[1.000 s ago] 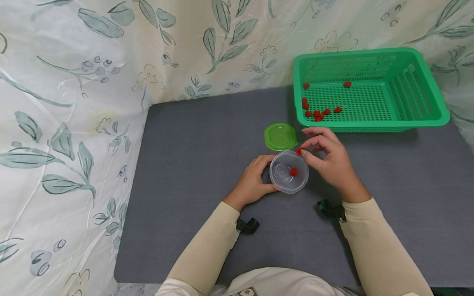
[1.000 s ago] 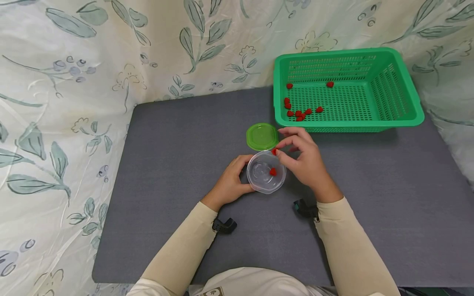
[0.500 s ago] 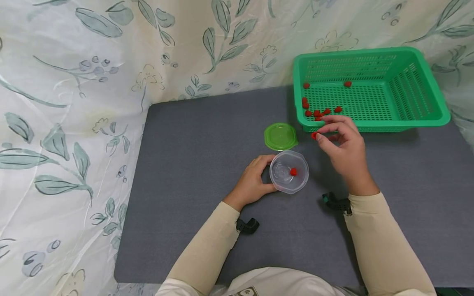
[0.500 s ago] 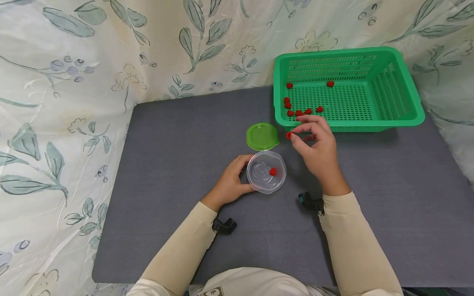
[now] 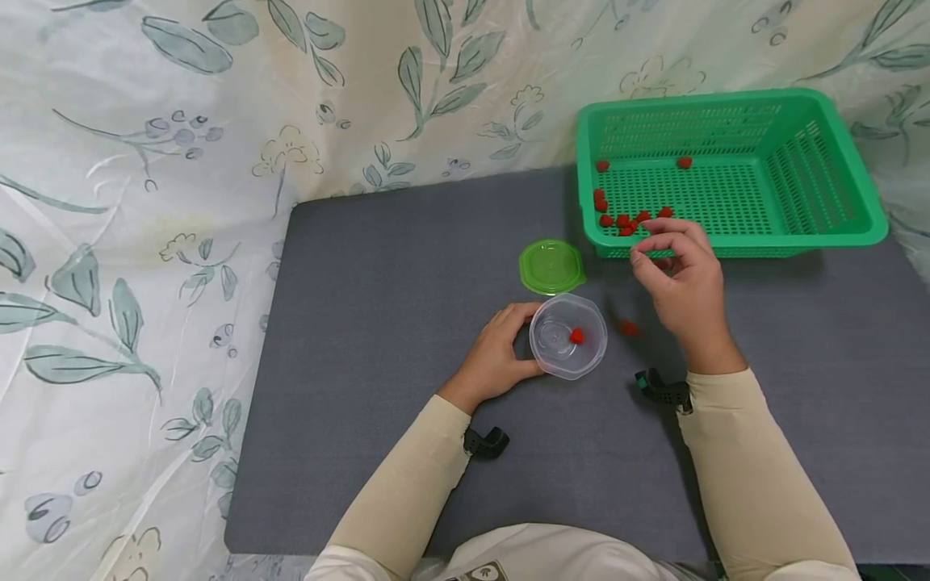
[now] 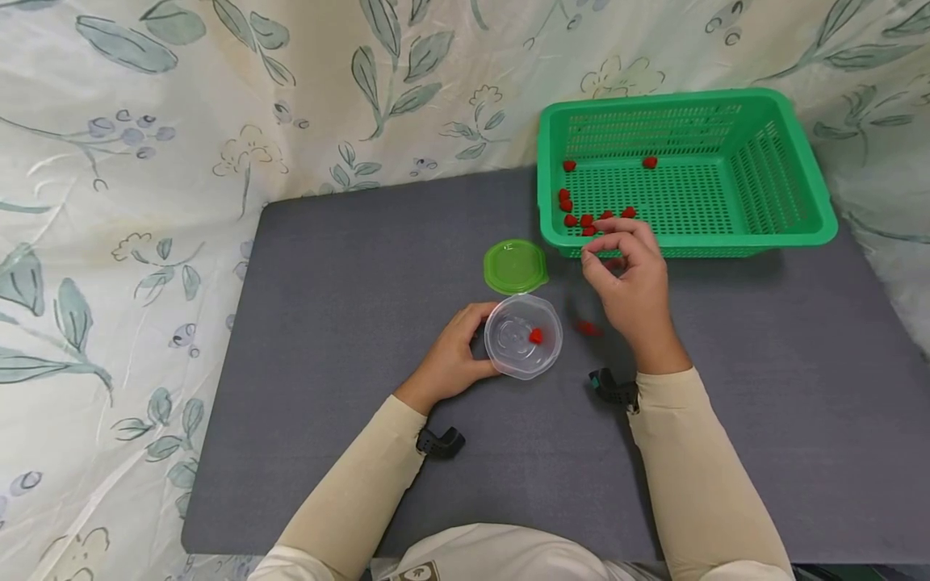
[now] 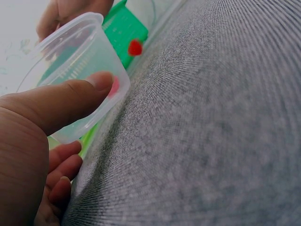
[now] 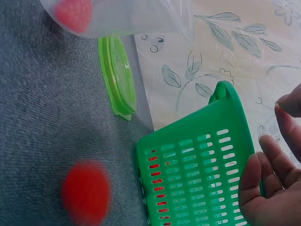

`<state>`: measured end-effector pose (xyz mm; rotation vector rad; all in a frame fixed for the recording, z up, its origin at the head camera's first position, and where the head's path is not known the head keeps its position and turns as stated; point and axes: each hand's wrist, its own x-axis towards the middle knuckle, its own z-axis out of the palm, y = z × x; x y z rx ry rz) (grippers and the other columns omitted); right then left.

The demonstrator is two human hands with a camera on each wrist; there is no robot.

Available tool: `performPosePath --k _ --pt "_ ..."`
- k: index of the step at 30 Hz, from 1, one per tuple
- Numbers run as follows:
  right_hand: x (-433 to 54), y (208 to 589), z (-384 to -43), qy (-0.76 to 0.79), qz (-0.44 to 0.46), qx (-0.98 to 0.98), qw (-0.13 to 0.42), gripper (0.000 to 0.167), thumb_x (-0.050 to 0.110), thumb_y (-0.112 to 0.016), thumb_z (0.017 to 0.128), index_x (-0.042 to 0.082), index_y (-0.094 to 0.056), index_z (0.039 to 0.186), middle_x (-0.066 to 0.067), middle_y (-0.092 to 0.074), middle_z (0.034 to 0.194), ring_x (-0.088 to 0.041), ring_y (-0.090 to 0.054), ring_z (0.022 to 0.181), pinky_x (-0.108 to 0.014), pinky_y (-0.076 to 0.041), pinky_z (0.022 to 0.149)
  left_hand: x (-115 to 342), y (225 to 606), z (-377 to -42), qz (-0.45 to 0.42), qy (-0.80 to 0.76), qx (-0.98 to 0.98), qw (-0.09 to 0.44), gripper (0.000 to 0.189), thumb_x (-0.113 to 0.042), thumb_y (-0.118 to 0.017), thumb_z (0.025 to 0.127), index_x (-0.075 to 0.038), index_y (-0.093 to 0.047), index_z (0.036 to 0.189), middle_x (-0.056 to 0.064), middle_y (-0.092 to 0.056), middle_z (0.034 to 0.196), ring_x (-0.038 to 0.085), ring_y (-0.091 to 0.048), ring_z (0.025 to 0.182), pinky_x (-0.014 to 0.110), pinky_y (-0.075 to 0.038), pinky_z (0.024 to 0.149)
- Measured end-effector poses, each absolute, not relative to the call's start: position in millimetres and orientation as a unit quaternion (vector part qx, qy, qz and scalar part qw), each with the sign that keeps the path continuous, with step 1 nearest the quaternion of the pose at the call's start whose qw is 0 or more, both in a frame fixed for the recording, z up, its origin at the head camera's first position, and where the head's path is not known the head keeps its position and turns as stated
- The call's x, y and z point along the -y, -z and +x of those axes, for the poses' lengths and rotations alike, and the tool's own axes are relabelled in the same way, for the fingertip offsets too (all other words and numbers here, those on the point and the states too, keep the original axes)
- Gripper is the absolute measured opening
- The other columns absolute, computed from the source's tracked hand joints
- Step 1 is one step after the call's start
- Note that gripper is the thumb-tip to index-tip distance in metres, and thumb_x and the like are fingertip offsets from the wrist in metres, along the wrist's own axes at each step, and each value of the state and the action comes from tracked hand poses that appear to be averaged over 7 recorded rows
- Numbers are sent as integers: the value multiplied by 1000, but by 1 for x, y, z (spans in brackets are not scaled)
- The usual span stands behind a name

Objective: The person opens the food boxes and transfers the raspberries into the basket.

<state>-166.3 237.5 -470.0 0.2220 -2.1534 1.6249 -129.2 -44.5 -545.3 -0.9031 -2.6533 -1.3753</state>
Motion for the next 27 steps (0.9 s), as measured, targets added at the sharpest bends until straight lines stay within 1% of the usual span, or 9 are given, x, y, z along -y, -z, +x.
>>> performPosePath --k 6,9,12,16,19,23,27 --pt "-235 466 -167 -573 80 783 226 6 -10 -71 97 -15 -72 101 -15 -64 133 -16 -52 129 -27 -42 82 44 545 -129 -289 440 850 10 83 -30 -99 83 -16 -56 153 -2 -61 143 12 -52 134 37 -37 116" --pt "-233 470 -162 -573 105 781 224 4 -14 -72 95 -15 -72 99 -19 -64 132 -18 -54 126 -28 -43 83 44 545 -129 -291 440 850 9 83 -30 -99 84 -15 -56 153 -2 -61 144 12 -52 134 37 -37 116" --pt "-230 476 -156 -568 141 781 217 7 -16 -74 93 -12 -74 98 -20 -66 130 -20 -56 123 -30 -45 83 44 545 -129 -293 440 849 8 84 -29 -99 84 -14 -56 154 -1 -61 144 12 -52 135 37 -37 117" --pt "-224 484 -149 -552 168 794 190 11 -14 -80 91 -5 -77 97 -16 -68 130 -21 -58 121 -29 -46 84 44 544 -129 -292 440 849 7 83 -28 -99 84 -13 -56 154 0 -61 145 14 -52 134 37 -37 117" --pt "-220 488 -144 -538 180 808 160 14 -11 -83 91 0 -79 98 -13 -67 134 -22 -56 122 -30 -45 85 44 544 -129 -290 437 851 5 83 -29 -99 85 -13 -56 154 0 -61 144 14 -52 134 36 -37 116" --pt "-219 490 -141 -522 207 818 121 16 -8 -85 90 3 -79 100 -13 -63 140 -26 -55 122 -35 -43 87 44 544 -128 -289 435 853 3 83 -29 -98 85 -14 -55 155 -1 -60 146 14 -52 135 38 -37 117" --pt "-218 493 -141 -503 233 827 94 17 -6 -85 91 5 -79 101 -15 -59 144 -30 -54 123 -41 -42 87 45 544 -128 -287 434 854 0 83 -28 -97 86 -16 -54 156 -1 -59 147 14 -51 136 38 -37 117"
